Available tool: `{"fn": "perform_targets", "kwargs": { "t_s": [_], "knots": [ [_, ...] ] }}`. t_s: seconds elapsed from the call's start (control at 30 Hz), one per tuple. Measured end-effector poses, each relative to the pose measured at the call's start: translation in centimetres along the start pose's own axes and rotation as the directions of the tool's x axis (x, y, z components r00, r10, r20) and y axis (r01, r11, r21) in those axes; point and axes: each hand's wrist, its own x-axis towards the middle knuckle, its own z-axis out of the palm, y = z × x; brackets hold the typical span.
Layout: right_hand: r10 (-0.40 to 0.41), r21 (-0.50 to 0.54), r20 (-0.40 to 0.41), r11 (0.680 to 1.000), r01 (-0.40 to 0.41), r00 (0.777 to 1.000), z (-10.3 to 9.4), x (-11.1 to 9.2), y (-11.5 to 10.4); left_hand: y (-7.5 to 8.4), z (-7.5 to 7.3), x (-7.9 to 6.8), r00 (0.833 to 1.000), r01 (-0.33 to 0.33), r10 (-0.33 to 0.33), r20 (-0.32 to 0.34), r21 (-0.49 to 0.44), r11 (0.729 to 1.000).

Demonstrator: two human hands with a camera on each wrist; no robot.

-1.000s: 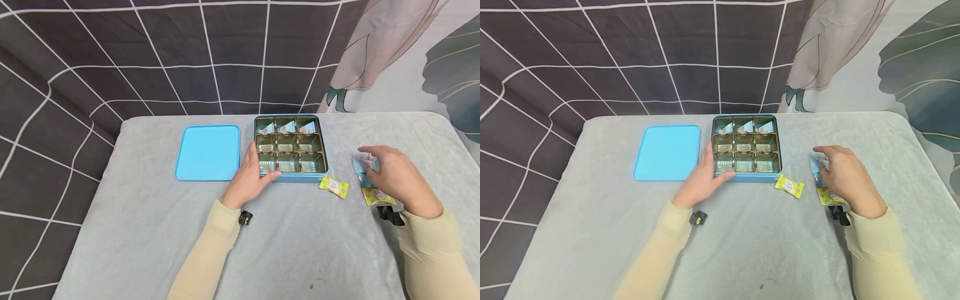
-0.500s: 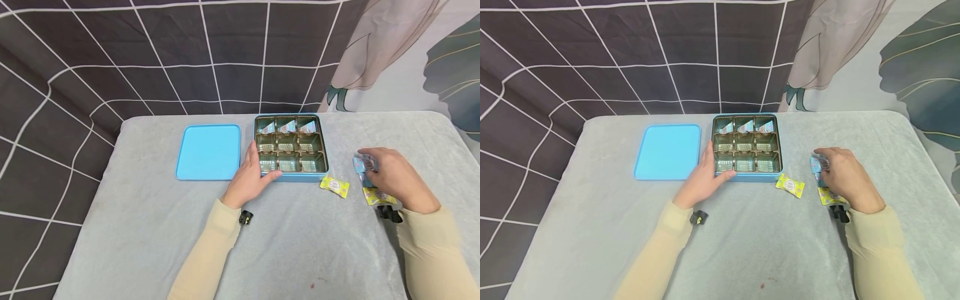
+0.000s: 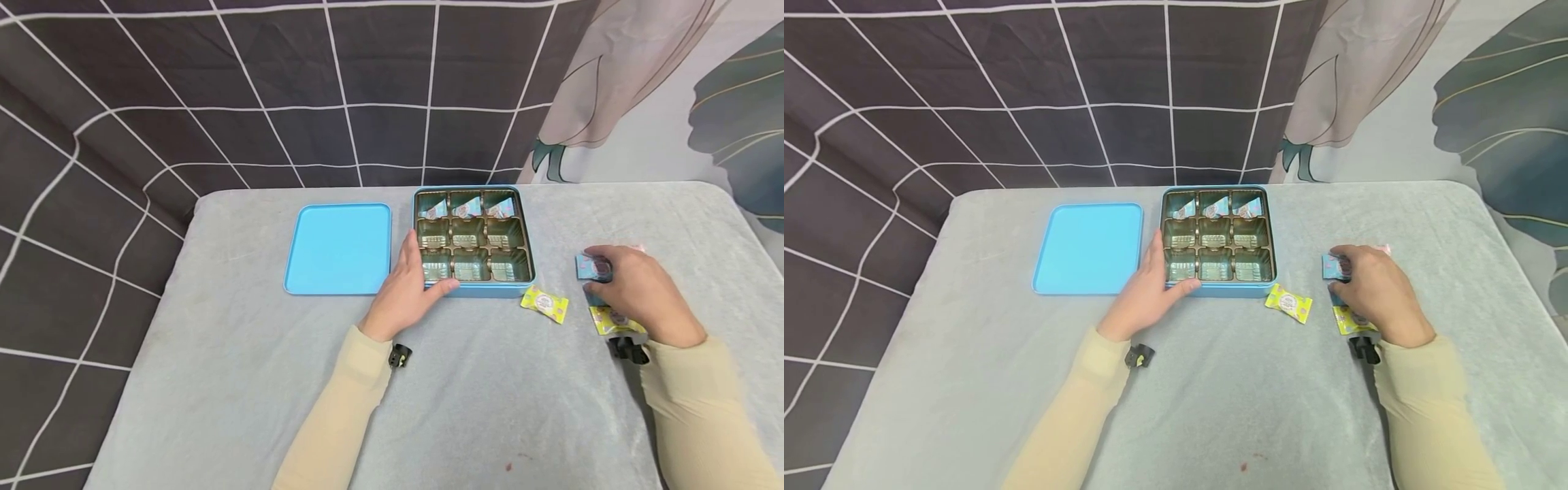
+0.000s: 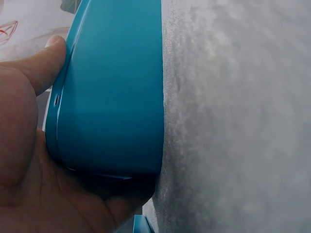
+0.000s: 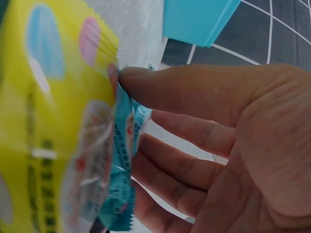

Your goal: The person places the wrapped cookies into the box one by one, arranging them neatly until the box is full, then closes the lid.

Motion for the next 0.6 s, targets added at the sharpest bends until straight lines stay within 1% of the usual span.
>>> {"fn": "perform_targets", "kwargs": {
  "t_s": [0.33,0.47,0.6],
  "knots": [
    [-0.015,0.005,-0.001,1.000,0.015,1.000,0.41,0.12,0.08,-0.02,-0.08,-0.05,1.000,-0.006,0.006,-0.003,-0.005,1.000],
    [-0.025,0.010,-0.018,1.000,0.025,1.000,0.58,0.15,0.08,-0.03,-0.08,-0.05,1.000,-0.009,0.009,-0.004,-0.007,1.000],
    [-0.014,0.012,-0.026,1.000,0.014,1.000,0.69,0.17,0.19,0.00,-0.09,-0.04,1.000,-0.007,0.007,-0.003,-0.005,1.000]
  ]
}}
